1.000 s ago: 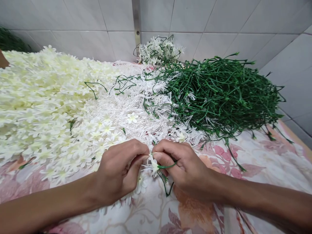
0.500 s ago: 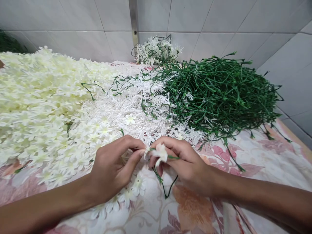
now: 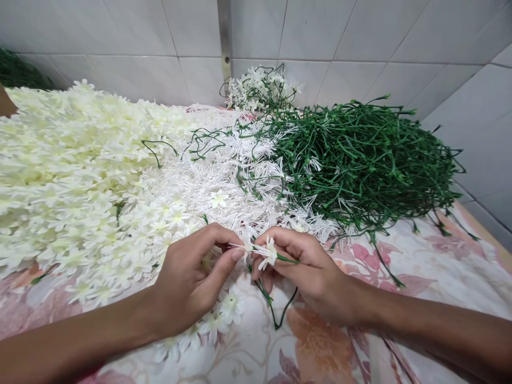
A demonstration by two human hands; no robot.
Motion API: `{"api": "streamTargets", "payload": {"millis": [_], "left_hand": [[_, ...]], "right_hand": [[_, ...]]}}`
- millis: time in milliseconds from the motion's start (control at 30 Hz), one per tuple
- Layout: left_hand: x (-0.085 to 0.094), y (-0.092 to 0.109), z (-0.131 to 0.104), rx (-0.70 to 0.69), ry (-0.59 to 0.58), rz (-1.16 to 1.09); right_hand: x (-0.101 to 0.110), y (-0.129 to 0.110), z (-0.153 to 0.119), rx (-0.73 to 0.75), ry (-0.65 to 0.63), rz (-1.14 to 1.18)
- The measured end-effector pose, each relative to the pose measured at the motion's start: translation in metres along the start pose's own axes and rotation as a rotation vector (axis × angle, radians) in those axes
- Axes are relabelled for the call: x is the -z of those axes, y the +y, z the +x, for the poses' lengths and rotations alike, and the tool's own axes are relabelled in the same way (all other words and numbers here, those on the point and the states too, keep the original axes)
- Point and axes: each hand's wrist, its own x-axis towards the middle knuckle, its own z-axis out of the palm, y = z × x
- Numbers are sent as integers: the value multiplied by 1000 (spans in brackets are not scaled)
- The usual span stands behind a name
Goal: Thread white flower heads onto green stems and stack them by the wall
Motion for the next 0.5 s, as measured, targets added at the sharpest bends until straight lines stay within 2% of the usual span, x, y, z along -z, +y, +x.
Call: {"api": "streamTargets", "payload": {"millis": [67, 267, 400, 500], "left_hand": [[0, -3, -2, 24, -3, -33], [5, -6, -5, 67, -16, -28], [7, -2, -3, 21, -42, 18], [7, 2, -1, 5, -36, 16]], "right_hand": [[-1, 1, 0, -6, 20, 76], [-4, -8, 6, -32, 212, 353], [-4, -27, 7, -59, 269, 309], [0, -46, 2, 19, 426, 176]]}}
